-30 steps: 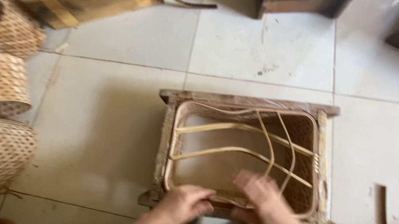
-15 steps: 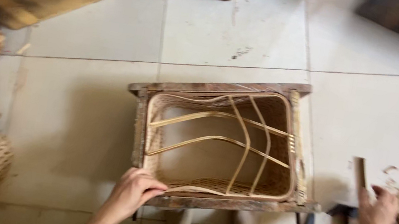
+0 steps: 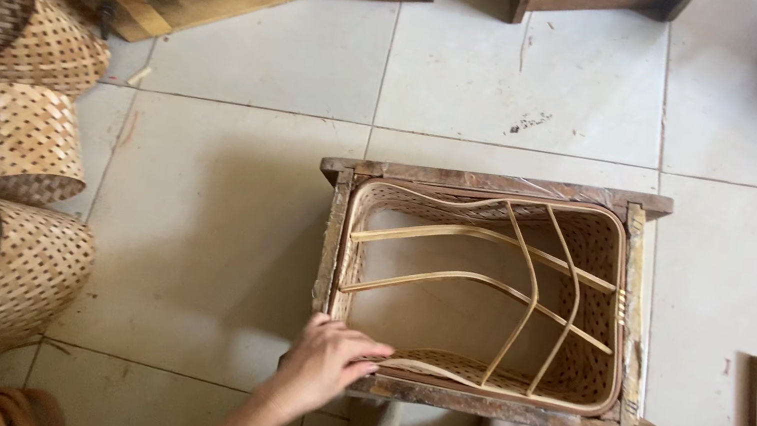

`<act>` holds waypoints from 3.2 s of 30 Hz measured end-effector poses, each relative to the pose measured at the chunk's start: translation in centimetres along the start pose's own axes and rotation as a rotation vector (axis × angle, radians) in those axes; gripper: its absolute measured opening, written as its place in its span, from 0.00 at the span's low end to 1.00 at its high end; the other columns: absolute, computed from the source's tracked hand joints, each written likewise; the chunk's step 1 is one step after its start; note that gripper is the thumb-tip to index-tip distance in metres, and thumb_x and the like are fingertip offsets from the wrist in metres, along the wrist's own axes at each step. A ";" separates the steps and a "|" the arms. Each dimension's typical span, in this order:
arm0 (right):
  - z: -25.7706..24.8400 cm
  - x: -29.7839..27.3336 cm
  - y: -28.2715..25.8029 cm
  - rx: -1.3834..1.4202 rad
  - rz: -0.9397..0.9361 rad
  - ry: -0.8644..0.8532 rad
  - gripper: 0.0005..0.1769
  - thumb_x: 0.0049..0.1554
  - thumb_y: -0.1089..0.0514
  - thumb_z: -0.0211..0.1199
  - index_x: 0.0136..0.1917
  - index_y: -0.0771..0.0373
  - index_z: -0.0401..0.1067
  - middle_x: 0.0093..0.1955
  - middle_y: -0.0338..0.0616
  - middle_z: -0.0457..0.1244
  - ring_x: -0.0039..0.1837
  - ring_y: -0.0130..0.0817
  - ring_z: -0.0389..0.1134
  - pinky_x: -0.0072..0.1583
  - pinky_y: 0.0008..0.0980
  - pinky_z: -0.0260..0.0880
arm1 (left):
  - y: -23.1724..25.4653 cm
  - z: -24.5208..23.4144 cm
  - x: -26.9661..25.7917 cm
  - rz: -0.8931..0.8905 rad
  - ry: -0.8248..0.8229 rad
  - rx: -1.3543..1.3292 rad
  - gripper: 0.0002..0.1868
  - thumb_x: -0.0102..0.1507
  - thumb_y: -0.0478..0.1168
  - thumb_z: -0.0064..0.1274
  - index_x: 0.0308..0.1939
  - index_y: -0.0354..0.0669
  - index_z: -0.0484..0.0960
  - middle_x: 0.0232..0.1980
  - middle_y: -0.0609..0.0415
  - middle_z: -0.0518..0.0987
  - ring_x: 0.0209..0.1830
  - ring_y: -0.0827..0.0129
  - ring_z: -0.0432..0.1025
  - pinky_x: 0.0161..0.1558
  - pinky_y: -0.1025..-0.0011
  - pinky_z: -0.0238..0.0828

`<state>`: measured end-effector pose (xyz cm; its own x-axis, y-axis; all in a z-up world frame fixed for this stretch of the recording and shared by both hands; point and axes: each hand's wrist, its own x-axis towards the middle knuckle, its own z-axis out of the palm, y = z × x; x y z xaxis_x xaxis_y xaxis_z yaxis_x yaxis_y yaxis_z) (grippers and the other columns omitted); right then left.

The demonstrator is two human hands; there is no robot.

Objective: The person weaves a rectangular basket by inserting and securing bamboo strips into a wooden mold. They use a hammer to tap the strips into place and adjust the frame to ensure a tight fit.

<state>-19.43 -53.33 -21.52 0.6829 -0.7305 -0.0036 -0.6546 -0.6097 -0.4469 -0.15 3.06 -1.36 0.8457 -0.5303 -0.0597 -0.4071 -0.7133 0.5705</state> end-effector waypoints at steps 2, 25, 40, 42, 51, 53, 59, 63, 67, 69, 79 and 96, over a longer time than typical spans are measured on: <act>-0.8 0.4 -0.4 -0.111 0.115 -0.045 0.31 0.55 0.50 0.76 0.60 0.70 0.66 0.50 0.58 0.71 0.53 0.54 0.72 0.60 0.52 0.72 | 1.9 3.5 -0.5 0.152 0.100 0.086 0.23 0.63 0.50 0.58 0.62 0.53 0.80 0.55 0.50 0.84 0.49 0.62 0.76 0.59 0.51 0.67; -10.8 -6.1 -26.5 0.397 -1.000 -0.673 0.28 0.57 0.64 0.57 0.71 0.60 0.61 0.64 0.60 0.66 0.49 0.51 0.75 0.46 0.40 0.79 | 5.0 8.3 0.8 0.183 0.124 0.513 0.15 0.66 0.36 0.46 0.57 0.40 0.75 0.44 0.53 0.78 0.37 0.65 0.72 0.37 0.66 0.75; -10.2 -8.2 -26.6 0.213 -0.746 -0.897 0.42 0.53 0.64 0.63 0.79 0.53 0.56 0.58 0.53 0.68 0.48 0.54 0.73 0.46 0.46 0.76 | 4.4 8.7 0.7 0.194 0.114 0.500 0.10 0.73 0.35 0.41 0.55 0.40 0.75 0.43 0.53 0.75 0.35 0.64 0.69 0.35 0.66 0.73; -10.8 -7.8 -26.5 0.167 -0.748 -0.929 0.41 0.54 0.64 0.63 0.79 0.53 0.57 0.57 0.53 0.68 0.49 0.53 0.73 0.47 0.45 0.76 | 5.1 8.5 0.4 0.174 0.171 0.422 0.13 0.69 0.39 0.42 0.55 0.41 0.75 0.43 0.54 0.76 0.37 0.62 0.70 0.39 0.64 0.73; -8.5 -0.8 -19.3 0.349 -0.257 -0.283 0.09 0.64 0.61 0.60 0.58 0.60 0.75 0.40 0.45 0.67 0.32 0.37 0.67 0.34 0.36 0.66 | 5.0 8.4 1.0 0.159 0.253 0.273 0.39 0.55 0.69 0.61 0.52 0.39 0.76 0.45 0.50 0.76 0.42 0.61 0.71 0.43 0.59 0.72; -7.0 2.9 -16.7 0.103 -0.083 -0.204 0.18 0.67 0.55 0.59 0.66 0.66 0.67 0.45 0.50 0.67 0.39 0.45 0.67 0.39 0.41 0.70 | 4.8 8.3 1.1 0.139 0.295 0.273 0.40 0.51 0.69 0.66 0.52 0.41 0.77 0.46 0.51 0.75 0.45 0.61 0.70 0.47 0.59 0.71; 0.4 4.3 -10.2 -0.018 -0.026 -0.170 0.33 0.60 0.55 0.66 0.77 0.57 0.64 0.55 0.53 0.63 0.57 0.46 0.65 0.61 0.53 0.65 | 5.2 7.3 0.5 0.088 0.291 0.269 0.42 0.47 0.67 0.72 0.52 0.43 0.78 0.46 0.53 0.73 0.47 0.62 0.68 0.50 0.60 0.66; 4.6 3.2 -7.7 0.050 -0.017 -0.162 0.39 0.57 0.58 0.64 0.80 0.55 0.61 0.62 0.52 0.61 0.59 0.46 0.65 0.62 0.51 0.65 | 5.4 6.9 0.3 0.063 0.279 0.228 0.40 0.47 0.65 0.73 0.51 0.44 0.77 0.46 0.54 0.73 0.47 0.62 0.68 0.51 0.61 0.66; 5.3 3.2 -7.6 0.018 -0.081 -0.128 0.38 0.59 0.56 0.63 0.81 0.55 0.60 0.63 0.52 0.61 0.61 0.46 0.65 0.63 0.51 0.65 | 5.4 6.9 0.3 0.079 0.287 0.214 0.41 0.47 0.66 0.73 0.50 0.42 0.77 0.47 0.53 0.72 0.47 0.62 0.67 0.52 0.61 0.66; 5.4 3.4 -7.8 -0.004 -0.076 -0.132 0.39 0.58 0.56 0.64 0.81 0.54 0.60 0.63 0.52 0.60 0.61 0.46 0.65 0.63 0.51 0.64 | 5.4 6.9 0.2 0.073 0.276 0.233 0.40 0.47 0.65 0.73 0.51 0.43 0.77 0.47 0.54 0.72 0.48 0.63 0.68 0.52 0.62 0.66; 3.4 4.5 -9.8 0.068 -0.131 -0.086 0.33 0.62 0.56 0.64 0.78 0.61 0.60 0.67 0.58 0.56 0.63 0.49 0.60 0.67 0.52 0.61 | 2.7 8.4 -0.8 0.081 0.261 0.183 0.45 0.45 0.64 0.75 0.56 0.42 0.77 0.50 0.50 0.79 0.49 0.61 0.74 0.50 0.60 0.73; -1.5 -9.3 -36.9 0.108 -1.445 -0.786 0.32 0.52 0.56 0.66 0.66 0.72 0.62 0.58 0.54 0.66 0.59 0.47 0.70 0.57 0.43 0.70 | 5.0 4.2 -0.4 0.098 0.184 0.171 0.37 0.51 0.60 0.69 0.52 0.38 0.77 0.41 0.51 0.81 0.39 0.60 0.76 0.42 0.62 0.71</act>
<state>-2.07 -24.47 -3.66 0.6783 0.7339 0.0363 0.6316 -0.5570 -0.5393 -4.00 -2.20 -1.96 0.8415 -0.5197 0.1476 -0.5292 -0.7379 0.4189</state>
